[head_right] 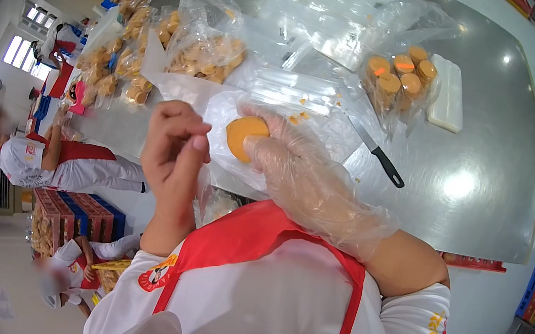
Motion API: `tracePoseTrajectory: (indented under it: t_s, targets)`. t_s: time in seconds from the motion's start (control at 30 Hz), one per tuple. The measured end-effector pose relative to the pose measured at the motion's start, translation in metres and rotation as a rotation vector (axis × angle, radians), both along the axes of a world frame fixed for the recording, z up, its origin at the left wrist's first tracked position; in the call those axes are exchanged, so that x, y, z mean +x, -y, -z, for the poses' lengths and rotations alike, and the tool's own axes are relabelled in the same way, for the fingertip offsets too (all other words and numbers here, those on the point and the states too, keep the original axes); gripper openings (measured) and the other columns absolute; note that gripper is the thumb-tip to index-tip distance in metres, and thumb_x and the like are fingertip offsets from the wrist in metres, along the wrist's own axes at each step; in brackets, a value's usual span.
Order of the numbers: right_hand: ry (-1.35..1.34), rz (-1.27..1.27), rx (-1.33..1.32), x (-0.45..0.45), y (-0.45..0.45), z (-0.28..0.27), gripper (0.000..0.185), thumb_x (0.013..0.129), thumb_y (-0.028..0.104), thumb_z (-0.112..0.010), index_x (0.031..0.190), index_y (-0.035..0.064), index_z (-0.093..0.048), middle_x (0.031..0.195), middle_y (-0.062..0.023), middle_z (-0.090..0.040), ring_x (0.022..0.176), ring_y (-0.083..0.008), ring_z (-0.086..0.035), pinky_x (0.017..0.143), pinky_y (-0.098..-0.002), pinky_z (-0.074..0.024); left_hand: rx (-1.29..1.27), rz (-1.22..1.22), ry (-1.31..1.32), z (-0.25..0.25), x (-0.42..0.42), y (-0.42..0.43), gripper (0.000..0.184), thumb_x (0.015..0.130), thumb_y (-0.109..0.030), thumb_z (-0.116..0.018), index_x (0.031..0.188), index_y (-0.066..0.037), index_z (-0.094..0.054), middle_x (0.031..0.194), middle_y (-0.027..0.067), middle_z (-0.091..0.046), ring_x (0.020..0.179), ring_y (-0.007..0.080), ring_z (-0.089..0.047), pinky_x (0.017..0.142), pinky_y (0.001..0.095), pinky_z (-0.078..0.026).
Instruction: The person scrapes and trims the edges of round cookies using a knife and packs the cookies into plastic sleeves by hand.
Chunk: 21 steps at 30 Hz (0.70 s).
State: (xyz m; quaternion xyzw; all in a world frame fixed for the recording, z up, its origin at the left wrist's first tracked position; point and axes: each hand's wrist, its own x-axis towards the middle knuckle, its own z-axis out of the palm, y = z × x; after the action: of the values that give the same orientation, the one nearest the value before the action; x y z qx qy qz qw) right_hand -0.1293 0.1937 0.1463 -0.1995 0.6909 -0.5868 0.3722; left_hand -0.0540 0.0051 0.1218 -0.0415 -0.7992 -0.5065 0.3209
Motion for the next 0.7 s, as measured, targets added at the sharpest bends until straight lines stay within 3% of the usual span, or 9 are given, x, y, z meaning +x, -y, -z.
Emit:
tracePoseTrajectory:
  t_s: [0.07,0.1,0.23,0.33,0.5,0.6,0.7]
  targets:
    - [-0.019,-0.009,-0.062,-0.001,0.0,0.004,0.042,0.098,0.018,-0.042,0.136,0.0026,-0.049,0.114,-0.0137,-0.057,0.095,-0.0204,-0.056,0.088,-0.0315,-0.0466,-0.216,-0.01,-0.098,-0.002,0.004,-0.002,0.022,0.073,0.005,-0.07,0.094,-0.003,-0.069,0.101,0.0112,-0.053,0.076,0.0137,-0.054,0.062,0.0243,-0.044]
    - [-0.028,-0.015,-0.094,-0.001,0.0,0.008,0.04,0.098,0.016,-0.043,0.134,0.0024,-0.051,0.117,-0.0141,-0.057,0.098,-0.0213,-0.056,0.089,-0.0314,-0.0466,-0.411,0.0,-0.219,0.003,0.0,0.002,0.029,0.069,0.006,-0.072,0.096,-0.004,-0.07,0.101,0.0129,-0.052,0.064,0.0135,-0.052,0.055,0.0227,-0.044]
    - [-0.527,-0.138,-0.085,-0.005,-0.002,0.021,0.031,0.098,0.012,-0.045,0.126,0.0016,-0.054,0.13,-0.0172,-0.053,0.113,-0.0271,-0.055,0.095,-0.0316,-0.0458,-0.586,0.016,-0.216,0.007,-0.002,-0.004,0.035,0.066,0.005,-0.077,0.099,-0.005,-0.07,0.101,0.0136,-0.052,0.059,0.0154,-0.054,0.049,0.0259,-0.046]
    - [-0.484,-0.125,-0.084,-0.006,0.0,0.023,0.029,0.099,0.012,-0.044,0.124,0.0019,-0.054,0.135,-0.0179,-0.051,0.119,-0.0297,-0.053,0.098,-0.0332,-0.0454,-0.595,0.002,-0.208,0.01,-0.002,-0.003,0.033,0.067,0.005,-0.077,0.098,-0.005,-0.07,0.101,0.0131,-0.052,0.06,0.0163,-0.055,0.049,0.0265,-0.047]
    - [-0.039,0.029,-0.111,-0.003,0.005,0.015,0.038,0.099,0.019,-0.046,0.134,0.005,-0.052,0.127,-0.0168,-0.058,0.114,-0.0297,-0.057,0.097,-0.0356,-0.0448,-0.59,0.001,-0.172,0.008,-0.001,-0.004,0.034,0.069,0.006,-0.077,0.1,-0.003,-0.067,0.099,0.0139,-0.052,0.061,0.0191,-0.058,0.05,0.028,-0.048]
    - [-0.09,0.062,-0.14,-0.002,0.008,0.024,0.047,0.098,0.024,-0.045,0.143,0.0093,-0.047,0.097,-0.0004,-0.055,0.08,-0.0089,-0.043,0.073,-0.0234,-0.041,-0.582,-0.004,-0.138,0.008,0.0,-0.007,0.034,0.069,0.007,-0.076,0.101,-0.001,-0.065,0.099,0.0144,-0.052,0.062,0.0206,-0.06,0.05,0.0289,-0.049]
    - [-0.111,0.072,-0.139,-0.001,0.008,0.026,0.046,0.099,0.022,-0.045,0.143,0.0091,-0.047,0.096,0.0002,-0.054,0.079,-0.0083,-0.041,0.072,-0.0227,-0.0402,-0.578,-0.005,-0.11,0.01,0.002,-0.008,0.034,0.071,0.01,-0.075,0.101,-0.002,-0.065,0.103,0.0121,-0.048,0.067,0.0157,-0.056,0.054,0.0259,-0.047]
